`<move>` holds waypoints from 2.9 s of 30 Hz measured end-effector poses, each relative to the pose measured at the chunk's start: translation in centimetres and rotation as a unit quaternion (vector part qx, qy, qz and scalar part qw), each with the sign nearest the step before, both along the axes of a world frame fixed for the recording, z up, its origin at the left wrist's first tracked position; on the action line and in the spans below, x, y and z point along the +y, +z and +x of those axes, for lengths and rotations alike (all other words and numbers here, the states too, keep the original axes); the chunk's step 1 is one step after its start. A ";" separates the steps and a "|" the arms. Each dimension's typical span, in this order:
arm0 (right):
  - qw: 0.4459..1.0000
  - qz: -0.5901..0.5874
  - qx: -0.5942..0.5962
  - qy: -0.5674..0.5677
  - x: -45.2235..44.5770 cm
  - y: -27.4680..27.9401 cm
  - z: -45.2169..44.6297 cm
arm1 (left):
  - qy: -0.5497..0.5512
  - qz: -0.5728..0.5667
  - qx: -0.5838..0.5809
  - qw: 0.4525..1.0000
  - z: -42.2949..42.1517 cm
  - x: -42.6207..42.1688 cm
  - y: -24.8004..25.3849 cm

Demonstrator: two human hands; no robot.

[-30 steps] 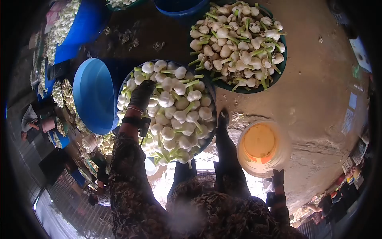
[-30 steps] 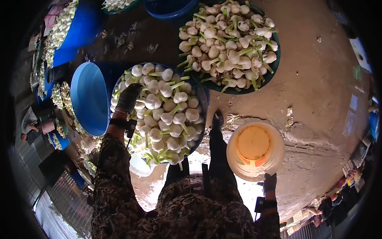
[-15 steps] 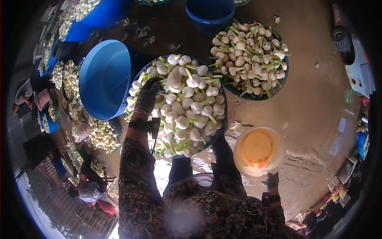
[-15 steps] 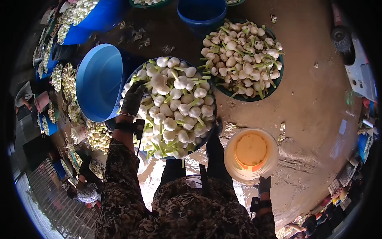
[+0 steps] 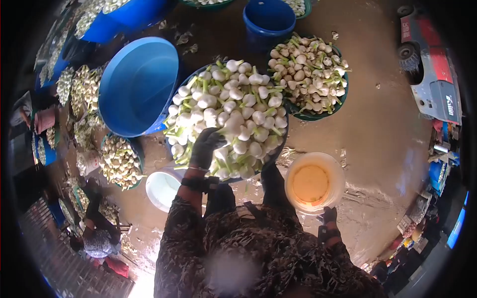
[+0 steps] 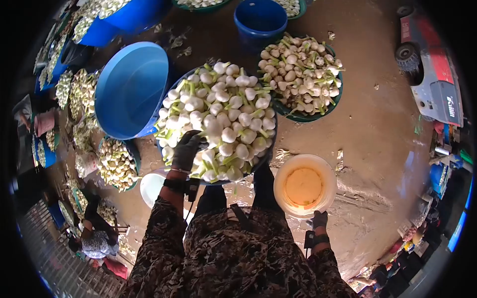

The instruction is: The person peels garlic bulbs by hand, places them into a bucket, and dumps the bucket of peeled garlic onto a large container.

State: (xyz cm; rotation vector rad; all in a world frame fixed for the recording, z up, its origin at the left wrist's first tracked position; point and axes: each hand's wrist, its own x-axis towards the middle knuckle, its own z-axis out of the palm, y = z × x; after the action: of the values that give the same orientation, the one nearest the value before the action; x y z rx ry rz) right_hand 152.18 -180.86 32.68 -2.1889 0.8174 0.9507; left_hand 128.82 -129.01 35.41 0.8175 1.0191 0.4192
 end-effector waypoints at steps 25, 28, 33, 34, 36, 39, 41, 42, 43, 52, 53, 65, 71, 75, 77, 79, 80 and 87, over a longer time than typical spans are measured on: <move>0.998 0.025 0.055 0.023 -2.5 3.9 -16.3 | 0.063 0.018 -0.042 0.997 -20.2 -8.9 -6.0; 0.995 0.049 0.032 0.078 -2.8 2.9 -18.9 | 0.047 -0.190 -0.170 0.966 -13.6 -5.7 -7.4; 0.990 0.058 0.074 0.105 -4.9 2.3 -23.1 | -0.261 0.542 0.346 0.720 -11.3 -2.6 -14.0; 0.991 0.064 0.071 0.095 -6.0 2.7 -24.3 | -0.189 0.490 0.407 0.748 -10.4 -2.5 -14.6; 0.993 0.032 0.061 0.092 -10.4 -1.6 -24.8 | -0.160 0.552 0.333 0.747 -13.6 -2.9 -16.7; 0.989 0.028 0.063 0.128 -10.0 -1.5 -26.6 | -0.091 0.150 0.012 0.984 -20.3 -5.8 -10.7; 0.988 -0.010 0.051 0.147 -8.9 0.2 -28.3 | 0.056 -0.033 -0.086 0.994 -24.4 -8.8 -7.7; 0.988 0.001 0.036 0.149 -8.8 1.1 -29.1 | 0.040 -0.073 -0.099 0.992 -26.9 -10.4 -7.1; 0.988 0.017 0.020 0.154 -7.8 1.9 -29.8 | 0.025 -0.109 -0.113 0.987 -29.6 -11.5 -6.5; 0.934 0.167 -0.192 0.252 4.6 12.8 -41.1 | 0.065 -0.101 -0.172 0.978 -58.3 -14.8 1.4; 0.928 0.168 -0.200 0.267 9.6 16.5 -44.9 | 0.088 -0.130 -0.138 0.978 -61.9 -13.6 2.8; 0.811 0.245 -0.117 0.518 42.7 18.6 -70.2 | 0.408 0.004 -0.097 0.908 -88.9 -3.1 6.9; 0.820 0.269 -0.004 0.505 54.6 10.6 -81.5 | 0.463 0.020 -0.084 0.882 -94.8 1.0 7.8; 0.803 0.257 -0.013 0.538 59.6 9.4 -88.5 | 0.426 0.045 -0.049 0.902 -98.7 6.2 9.1; 0.787 0.261 -0.017 0.559 63.3 8.8 -90.5 | 0.415 0.049 -0.044 0.907 -99.7 10.1 9.9; 0.750 0.264 -0.045 0.605 65.3 9.0 -92.3 | 0.414 0.039 -0.039 0.909 -100.2 12.8 10.4; 0.747 0.260 -0.044 0.610 66.5 10.0 -92.8 | 0.423 0.023 -0.046 0.904 -100.4 14.4 10.4; 0.780 0.251 0.006 0.573 74.6 10.6 -97.4 | 0.478 -0.044 -0.121 0.869 -108.3 23.3 8.7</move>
State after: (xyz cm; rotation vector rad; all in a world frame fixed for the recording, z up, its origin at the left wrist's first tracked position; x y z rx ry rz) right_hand 54.79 -106.25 43.30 -2.0372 -0.8803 1.4716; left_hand 20.55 -105.69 44.14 0.1030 1.1436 1.2776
